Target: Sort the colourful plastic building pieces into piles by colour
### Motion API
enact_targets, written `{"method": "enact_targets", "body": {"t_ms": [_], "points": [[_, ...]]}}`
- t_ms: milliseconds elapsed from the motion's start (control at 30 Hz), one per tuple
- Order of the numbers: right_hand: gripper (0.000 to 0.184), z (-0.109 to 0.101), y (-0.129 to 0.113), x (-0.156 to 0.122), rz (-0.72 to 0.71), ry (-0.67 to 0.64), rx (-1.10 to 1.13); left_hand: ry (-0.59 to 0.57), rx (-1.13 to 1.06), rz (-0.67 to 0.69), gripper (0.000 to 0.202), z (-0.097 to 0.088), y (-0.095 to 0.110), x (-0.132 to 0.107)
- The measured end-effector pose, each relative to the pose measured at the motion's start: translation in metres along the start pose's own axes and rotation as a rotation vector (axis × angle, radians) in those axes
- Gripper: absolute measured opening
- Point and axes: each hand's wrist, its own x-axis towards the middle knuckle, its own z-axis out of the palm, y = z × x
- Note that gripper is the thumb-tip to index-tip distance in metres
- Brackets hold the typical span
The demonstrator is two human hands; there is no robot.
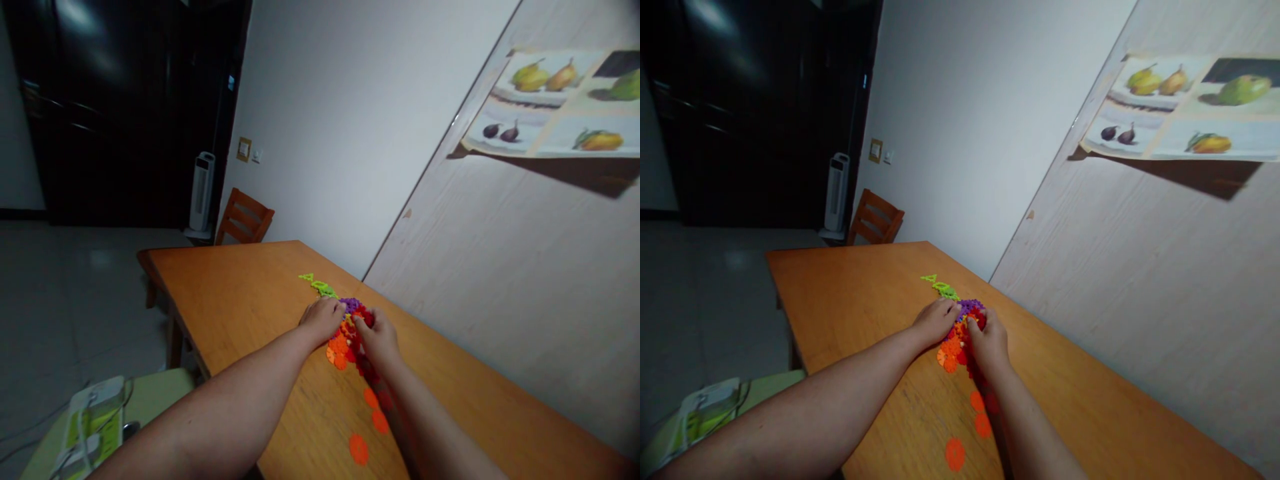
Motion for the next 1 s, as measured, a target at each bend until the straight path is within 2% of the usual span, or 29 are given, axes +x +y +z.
{"method": "enact_targets", "body": {"t_ms": [133,233,333,433,500,600,700,800,1000], "points": [[0.04,0.002,-0.01,0.014,-0.046,-0.019,0.137,0.015,-0.017,0.023,0.049,0.002,-0.002,0.001],[0.045,-0.008,-0.011,0.011,-0.04,-0.023,0.199,0.017,-0.033,0.027,0.055,0.003,-0.002,0.001],[0.049,-0.028,-0.008,-0.01,0.0,-0.002,0.155,0.008,-0.04,0.01,0.055,0.002,-0.002,0.001],[0.055,-0.053,-0.002,-0.048,0.025,-0.044,0.052,0.021,-0.053,0.008,0.053,0.003,-0.003,0.002],[0.067,-0.07,0.001,-0.08,-0.056,-0.163,-0.022,0.044,-0.072,0.004,0.051,0.005,-0.004,0.003],[0.098,-0.087,0.002,-0.121,-0.128,-0.43,-0.224,0.066,-0.083,0.0,0.05,0.008,-0.006,0.004],[0.11,-0.09,0.001,-0.141,-0.152,-0.591,-0.384,0.071,-0.073,-0.005,0.05,0.009,-0.006,0.005],[0.102,-0.081,0.003,-0.136,-0.15,-0.56,-0.439,0.06,-0.07,-0.004,0.05,0.008,-0.006,0.005],[0.093,-0.05,0.01,-0.091,-0.152,-0.372,-0.449,0.036,-0.019,0.009,0.052,0.002,-0.004,0.0]]}}
